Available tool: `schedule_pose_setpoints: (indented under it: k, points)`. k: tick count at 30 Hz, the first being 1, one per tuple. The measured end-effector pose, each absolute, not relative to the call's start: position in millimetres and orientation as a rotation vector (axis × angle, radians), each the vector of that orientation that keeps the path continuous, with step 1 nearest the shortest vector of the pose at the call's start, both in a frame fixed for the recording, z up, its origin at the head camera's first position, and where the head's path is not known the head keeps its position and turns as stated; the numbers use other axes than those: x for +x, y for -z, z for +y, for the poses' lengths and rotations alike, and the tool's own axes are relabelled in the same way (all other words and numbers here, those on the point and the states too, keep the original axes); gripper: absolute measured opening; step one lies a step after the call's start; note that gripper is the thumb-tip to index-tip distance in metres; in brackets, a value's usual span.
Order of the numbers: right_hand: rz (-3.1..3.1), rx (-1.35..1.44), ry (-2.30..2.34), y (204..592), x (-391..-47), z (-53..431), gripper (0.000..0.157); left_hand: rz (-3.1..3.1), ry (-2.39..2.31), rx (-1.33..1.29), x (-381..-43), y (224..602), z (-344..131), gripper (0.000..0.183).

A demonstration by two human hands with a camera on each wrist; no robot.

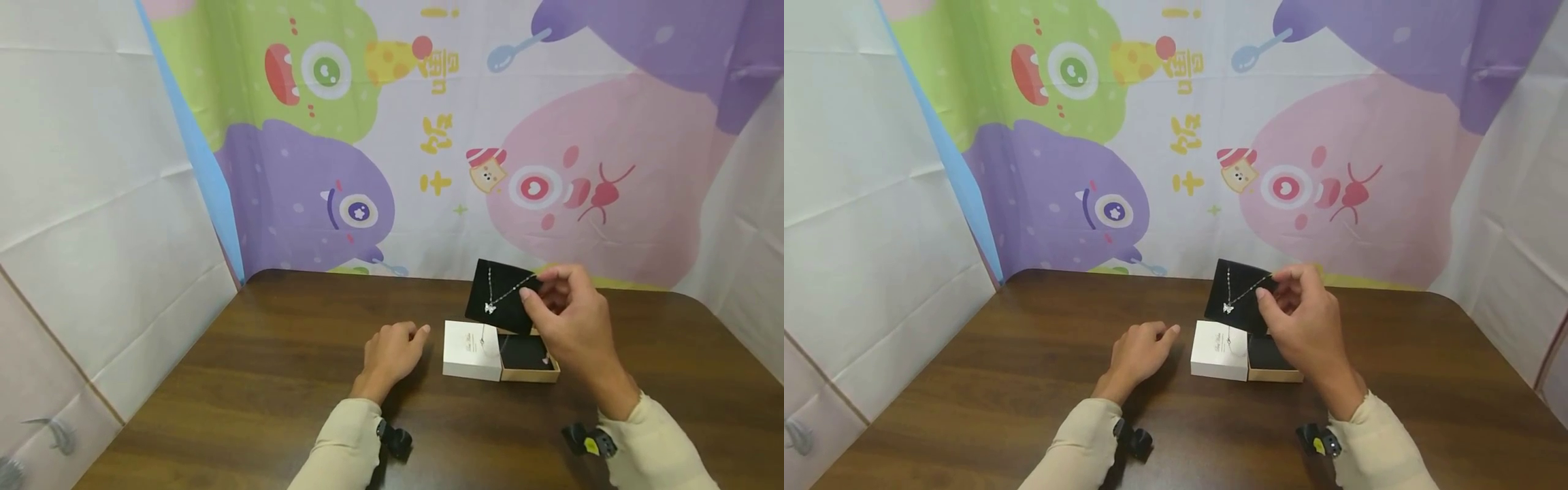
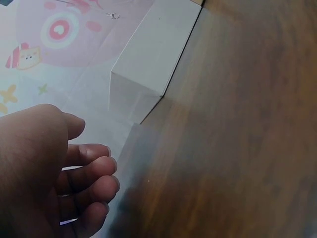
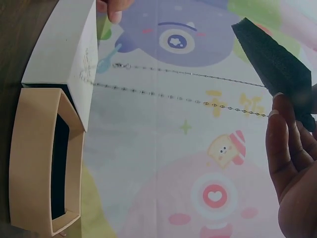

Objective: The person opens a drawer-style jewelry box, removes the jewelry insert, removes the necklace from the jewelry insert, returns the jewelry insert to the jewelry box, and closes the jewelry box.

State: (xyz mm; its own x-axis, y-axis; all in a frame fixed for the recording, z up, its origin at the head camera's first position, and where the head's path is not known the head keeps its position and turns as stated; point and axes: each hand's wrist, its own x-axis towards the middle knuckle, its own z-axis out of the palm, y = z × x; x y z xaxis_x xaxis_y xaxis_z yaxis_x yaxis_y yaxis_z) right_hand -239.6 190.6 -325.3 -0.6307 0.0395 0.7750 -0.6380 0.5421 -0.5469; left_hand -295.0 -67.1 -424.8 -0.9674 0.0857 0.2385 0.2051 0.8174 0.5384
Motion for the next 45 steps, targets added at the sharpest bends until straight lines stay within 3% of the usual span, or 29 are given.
schedule_pose_setpoints:
  k: [15, 45]
  points:
    - [-2.002, 0.447, -1.127, 320.2, -239.1, 191.9, 0.03, -2.783, 0.886, -0.293, -299.3, 422.3, -63.0, 0.045]
    - [-1.943, 0.523, -1.056, 328.2, -238.7, 181.2, 0.032, -2.534, 0.93, -0.487, -293.9, 422.3, -62.1, 0.021]
